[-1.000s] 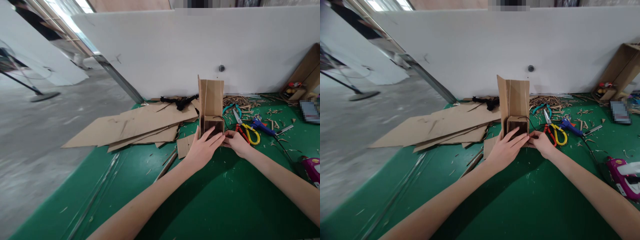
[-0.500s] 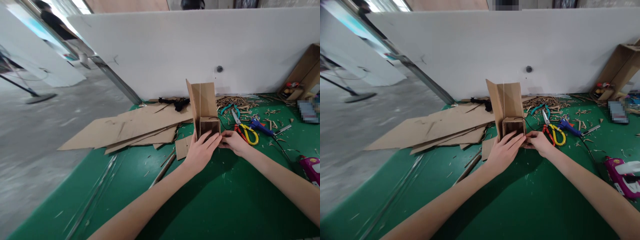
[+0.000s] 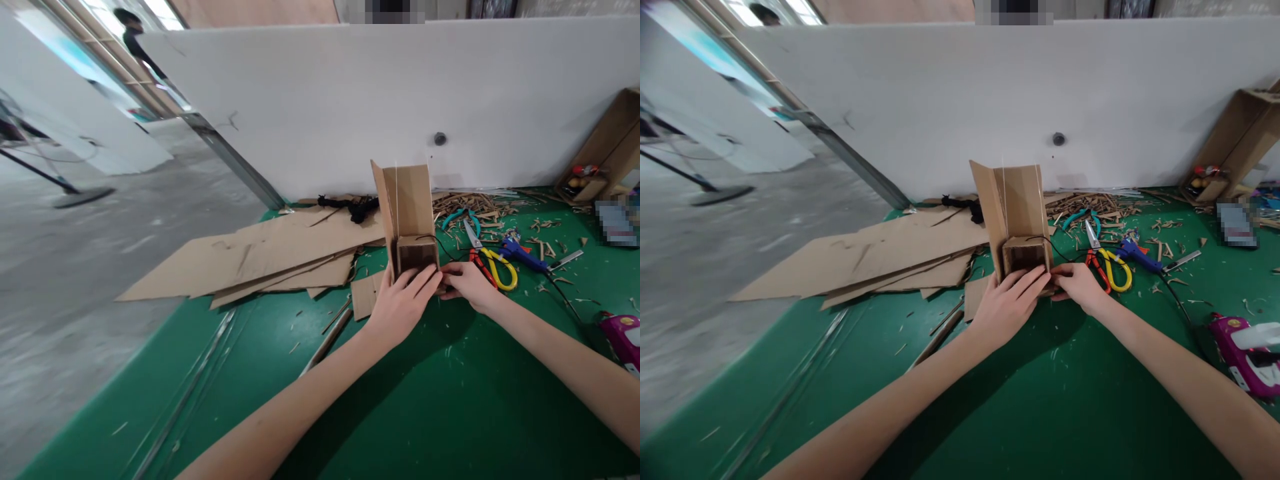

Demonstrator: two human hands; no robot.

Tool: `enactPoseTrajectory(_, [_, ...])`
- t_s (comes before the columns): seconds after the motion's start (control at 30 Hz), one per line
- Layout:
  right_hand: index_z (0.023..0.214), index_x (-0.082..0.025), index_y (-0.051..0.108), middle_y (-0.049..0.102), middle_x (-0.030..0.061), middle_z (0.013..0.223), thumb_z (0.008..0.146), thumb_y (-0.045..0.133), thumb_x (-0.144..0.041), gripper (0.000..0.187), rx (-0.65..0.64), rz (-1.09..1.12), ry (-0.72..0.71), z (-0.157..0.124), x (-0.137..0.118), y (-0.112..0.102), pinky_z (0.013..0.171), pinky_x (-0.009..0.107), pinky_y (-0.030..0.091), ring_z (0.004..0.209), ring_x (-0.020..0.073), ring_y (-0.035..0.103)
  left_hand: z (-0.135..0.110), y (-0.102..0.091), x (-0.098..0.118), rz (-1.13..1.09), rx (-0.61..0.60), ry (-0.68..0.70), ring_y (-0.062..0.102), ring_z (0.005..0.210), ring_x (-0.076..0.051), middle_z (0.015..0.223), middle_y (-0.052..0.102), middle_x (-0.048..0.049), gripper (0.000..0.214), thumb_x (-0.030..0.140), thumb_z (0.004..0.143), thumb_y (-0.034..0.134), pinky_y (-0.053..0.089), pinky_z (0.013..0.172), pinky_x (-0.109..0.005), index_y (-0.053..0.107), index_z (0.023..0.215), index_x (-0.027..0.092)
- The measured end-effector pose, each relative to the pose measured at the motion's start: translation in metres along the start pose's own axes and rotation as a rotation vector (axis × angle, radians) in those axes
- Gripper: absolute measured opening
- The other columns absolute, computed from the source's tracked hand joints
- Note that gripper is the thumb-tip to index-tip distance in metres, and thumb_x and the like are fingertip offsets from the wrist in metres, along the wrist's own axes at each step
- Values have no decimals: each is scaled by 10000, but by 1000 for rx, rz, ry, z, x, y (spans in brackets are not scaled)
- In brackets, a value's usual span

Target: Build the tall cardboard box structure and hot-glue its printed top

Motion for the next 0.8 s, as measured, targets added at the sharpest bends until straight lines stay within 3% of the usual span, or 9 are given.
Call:
enactPoseTrajectory(0.17, [771, -158, 711, 682, 33, 803, 692, 752, -151, 89, 13, -3, 5, -1, -3, -1, 527, 241, 624, 714, 145, 663, 2, -4, -3, -35, 63, -31, 626, 1164, -271, 1364, 661, -126, 382, 160, 974, 515, 453, 1063, -513, 560, 1354, 146])
enactPoseTrajectory(0.27, [757, -153, 702, 651, 18, 769, 709, 730, -131, 60, 23, 2, 12, -1, -3, -1, 532, 244, 626, 687, 128, 640, 2, -16, -4, 5, 201, -55, 606, 1171, -298, 1211, 700, -161, 224, 190, 941, 586, 418, 1103, -549, 641, 1145, 114])
enactPoseTrajectory(0.4, [756, -153, 694, 645, 14, 762, 707, 738, -138, 67, 33, 3, 12, 1, -1, -3, 568, 266, 639, 718, 141, 642, -3, -41, 12, 123, 422, 52, 610, 934, -226, 896, 685, -68, 96, 238, 875, 719, 415, 1101, -540, 653, 855, 172])
enactPoseTrajectory(0.47, [748, -156, 689, 644, 11, 766, 697, 752, -153, 82, 39, 4, 5, 3, -1, -3, 576, 269, 640, 728, 143, 632, -6, -50, 27, 107, 458, 166, 572, 820, -180, 813, 655, -19, 155, 253, 854, 754, 459, 1026, -492, 632, 781, 190])
enactPoseTrajectory(0.53, [739, -158, 685, 640, 8, 772, 687, 767, -170, 98, 39, 5, -3, 3, -1, -4, 578, 270, 639, 732, 141, 619, -9, -54, 45, 19, 416, 321, 538, 737, -143, 740, 616, 13, 198, 246, 854, 758, 492, 885, -403, 609, 740, 185])
enactPoseTrajectory(0.63, [736, -160, 686, 627, 6, 766, 674, 784, -192, 120, 31, 4, -10, 3, 0, -3, 576, 265, 636, 737, 139, 610, -12, -57, 59, -91, 346, 464, 494, 630, -118, 661, 558, 31, 215, 265, 869, 742, 418, 624, -311, 598, 739, 170])
enactPoseTrajectory(0.73, [735, -158, 685, 616, 3, 759, 673, 779, -197, 119, 26, -2, -12, 2, -1, -3, 569, 247, 628, 726, 132, 605, -8, -61, 47, -101, 381, 420, 485, 585, -117, 655, 563, 28, 193, 300, 888, 708, 348, 529, -300, 606, 804, 160])
enactPoseTrajectory(0.8, [740, -155, 685, 623, 8, 783, 676, 774, -198, 117, 20, -6, -11, 2, -1, -3, 577, 246, 630, 728, 131, 613, -2, -65, 21, -139, 450, 284, 515, 606, -126, 699, 599, 10, 122, 260, 903, 665, 404, 553, -296, 598, 871, 162])
Point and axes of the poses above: each hand's wrist, its own z-axis towards the middle knuckle, its own y-axis out of the palm, x = y × z, the point moved 7 cm from there along z, towards the middle knuckle
